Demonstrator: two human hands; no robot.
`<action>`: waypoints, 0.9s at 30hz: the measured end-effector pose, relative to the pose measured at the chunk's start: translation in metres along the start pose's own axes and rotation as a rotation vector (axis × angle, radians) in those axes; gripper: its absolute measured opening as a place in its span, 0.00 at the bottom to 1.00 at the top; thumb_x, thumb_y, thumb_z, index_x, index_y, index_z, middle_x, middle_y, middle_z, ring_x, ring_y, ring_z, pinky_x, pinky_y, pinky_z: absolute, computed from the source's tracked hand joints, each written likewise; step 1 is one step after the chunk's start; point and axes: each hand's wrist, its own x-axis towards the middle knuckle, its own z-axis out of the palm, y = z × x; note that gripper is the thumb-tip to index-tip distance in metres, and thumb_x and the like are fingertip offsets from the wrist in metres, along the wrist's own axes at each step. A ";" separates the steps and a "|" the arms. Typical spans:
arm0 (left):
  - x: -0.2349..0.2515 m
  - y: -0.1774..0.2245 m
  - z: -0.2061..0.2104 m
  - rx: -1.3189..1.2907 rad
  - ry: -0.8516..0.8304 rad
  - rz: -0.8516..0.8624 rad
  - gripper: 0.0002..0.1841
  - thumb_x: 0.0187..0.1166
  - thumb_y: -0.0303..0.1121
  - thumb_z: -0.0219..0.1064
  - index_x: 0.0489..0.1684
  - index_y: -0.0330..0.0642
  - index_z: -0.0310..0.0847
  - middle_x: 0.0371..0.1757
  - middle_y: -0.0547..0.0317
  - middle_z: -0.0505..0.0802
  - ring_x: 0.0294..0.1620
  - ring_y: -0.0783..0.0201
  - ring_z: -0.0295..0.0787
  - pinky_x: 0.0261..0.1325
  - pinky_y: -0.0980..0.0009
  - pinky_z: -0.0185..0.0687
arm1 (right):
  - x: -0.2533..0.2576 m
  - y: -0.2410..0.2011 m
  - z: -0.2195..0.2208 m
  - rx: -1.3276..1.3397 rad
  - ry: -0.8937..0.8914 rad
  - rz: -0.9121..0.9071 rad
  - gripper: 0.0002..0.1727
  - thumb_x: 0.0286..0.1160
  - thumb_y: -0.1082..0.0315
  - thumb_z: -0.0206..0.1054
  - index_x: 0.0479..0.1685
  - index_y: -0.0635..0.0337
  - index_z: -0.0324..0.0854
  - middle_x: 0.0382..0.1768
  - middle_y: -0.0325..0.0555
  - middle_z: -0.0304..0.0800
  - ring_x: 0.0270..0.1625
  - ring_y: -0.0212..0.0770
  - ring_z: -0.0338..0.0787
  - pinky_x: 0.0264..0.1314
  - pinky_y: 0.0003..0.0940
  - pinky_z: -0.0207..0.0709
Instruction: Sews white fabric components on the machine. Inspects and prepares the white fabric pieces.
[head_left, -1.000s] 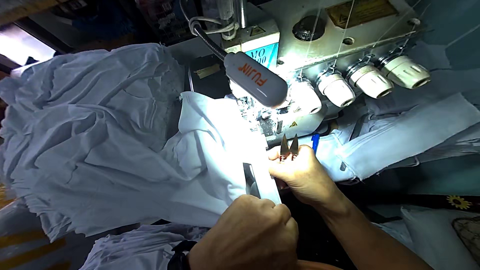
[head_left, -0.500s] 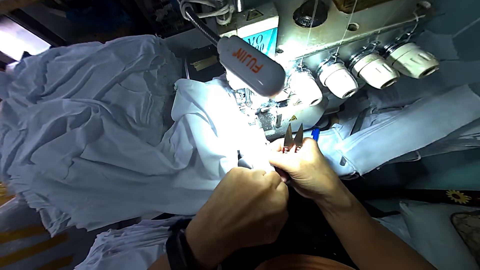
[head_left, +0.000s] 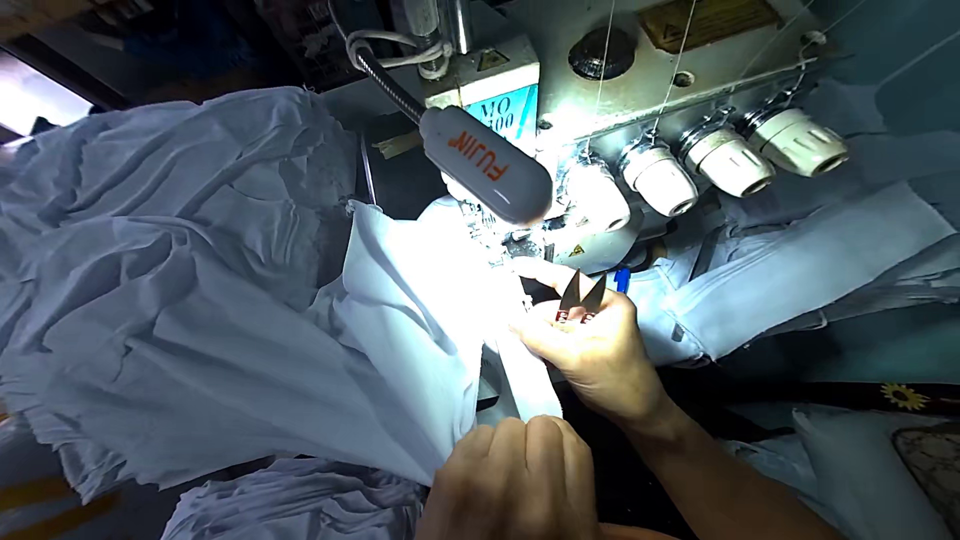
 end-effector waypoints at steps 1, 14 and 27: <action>0.002 -0.004 0.003 -0.016 0.007 0.004 0.14 0.81 0.25 0.57 0.23 0.39 0.84 0.15 0.59 0.77 0.15 0.61 0.71 0.18 0.68 0.58 | 0.001 0.002 0.000 -0.013 0.028 0.014 0.30 0.55 0.83 0.74 0.65 0.60 0.85 0.20 0.33 0.86 0.18 0.23 0.80 0.22 0.16 0.77; 0.021 -0.009 0.006 0.123 0.208 -0.113 0.15 0.79 0.32 0.61 0.21 0.39 0.88 0.13 0.59 0.80 0.16 0.60 0.74 0.24 0.66 0.61 | -0.020 0.027 0.004 0.007 -0.122 0.029 0.08 0.76 0.77 0.62 0.33 0.62 0.86 0.27 0.26 0.88 0.33 0.13 0.85 0.40 0.12 0.80; 0.023 -0.023 0.027 0.094 0.131 -0.050 0.16 0.79 0.29 0.59 0.17 0.40 0.83 0.11 0.60 0.74 0.12 0.61 0.70 0.16 0.68 0.56 | -0.023 0.029 0.015 0.260 -0.362 0.535 0.12 0.84 0.79 0.53 0.61 0.67 0.72 0.45 0.36 0.86 0.49 0.16 0.85 0.58 0.13 0.77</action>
